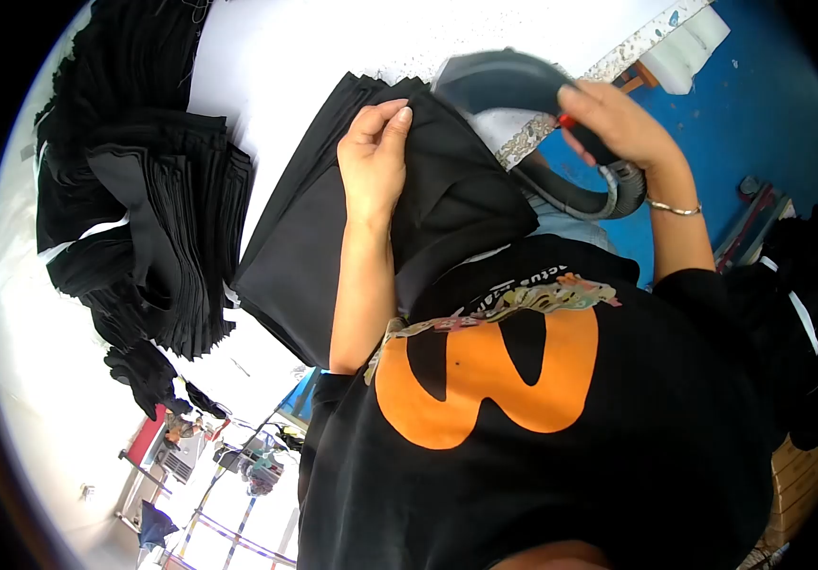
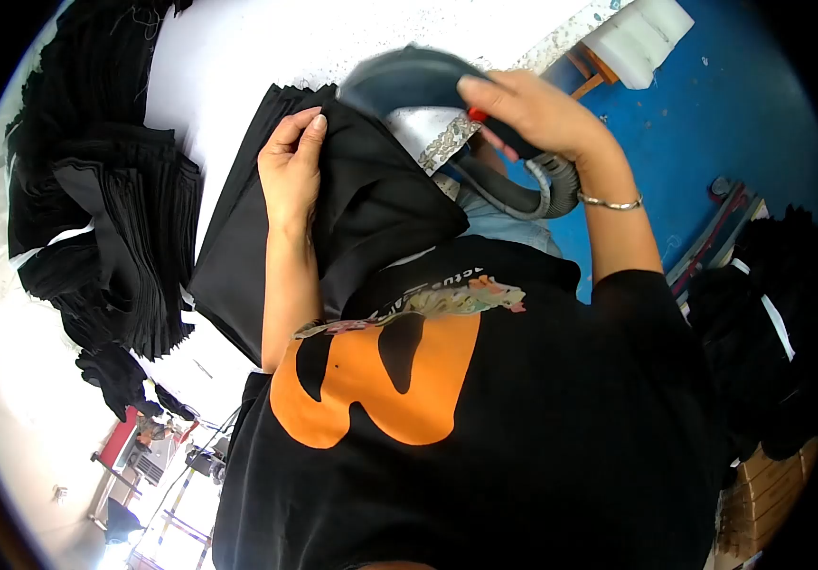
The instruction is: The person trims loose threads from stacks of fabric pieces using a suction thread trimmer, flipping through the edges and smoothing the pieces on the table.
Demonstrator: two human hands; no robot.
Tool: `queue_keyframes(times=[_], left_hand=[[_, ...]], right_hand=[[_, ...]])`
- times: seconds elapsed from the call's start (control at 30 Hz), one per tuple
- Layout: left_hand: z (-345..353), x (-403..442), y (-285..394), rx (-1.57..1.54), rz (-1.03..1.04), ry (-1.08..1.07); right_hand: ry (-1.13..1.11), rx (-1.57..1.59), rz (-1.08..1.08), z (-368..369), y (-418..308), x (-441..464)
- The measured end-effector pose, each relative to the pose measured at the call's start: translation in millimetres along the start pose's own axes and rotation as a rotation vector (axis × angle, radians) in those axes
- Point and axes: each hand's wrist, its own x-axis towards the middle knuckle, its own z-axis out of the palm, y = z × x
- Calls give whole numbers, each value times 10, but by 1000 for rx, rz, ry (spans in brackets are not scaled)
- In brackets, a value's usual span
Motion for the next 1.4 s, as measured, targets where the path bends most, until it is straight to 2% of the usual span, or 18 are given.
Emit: queue_keyframes(times=[0.07,0.17,0.23,0.3,0.37,0.43,0.5,0.6,0.63,0.77,0.9,0.97,1.13,1.23,1.3,1.33,1.37,1.4], left_hand=[[3,2,-54,59,53,-24],[-48,-33,31,13,17,-14],[-178,-115,182,213,109,-41],[-453,-178,240,191,56,-185],[-486,-123,223,370,60,-128],[-336,12,102,514,241,-2],[-171,115,44,576,589,-7],[-97,87,5,557,469,-26],[-99,76,-23,519,465,-13],[-58,55,-27,501,382,-10],[-90,14,-77,313,264,11],[-107,-18,-82,-42,74,-9],[-102,13,-151,-220,77,-2],[-391,-85,-11,-415,110,-276],[-539,-137,244,-323,-166,-518],[-437,-156,215,-161,-142,-376],[-299,-148,150,-3,-118,-235],[-188,-62,15,382,233,-67]], right_hand=[[-76,-106,-22,150,-9,60],[91,52,-70,299,-71,236],[136,28,-116,130,-50,171],[20,-27,-28,-95,-24,-22],[12,-65,56,-16,104,-58],[-75,-233,-54,147,110,151],[42,13,-30,319,-25,225],[141,50,-8,74,-10,116],[2,19,47,-90,-7,62],[-77,-100,73,177,21,129],[150,119,3,253,-128,264],[60,57,46,15,-94,131],[-26,-69,62,272,-81,173],[126,205,31,244,-111,234],[97,140,67,42,-112,99],[70,103,111,-11,-65,51],[43,64,156,-34,-30,27],[-9,-4,163,2,4,74]])
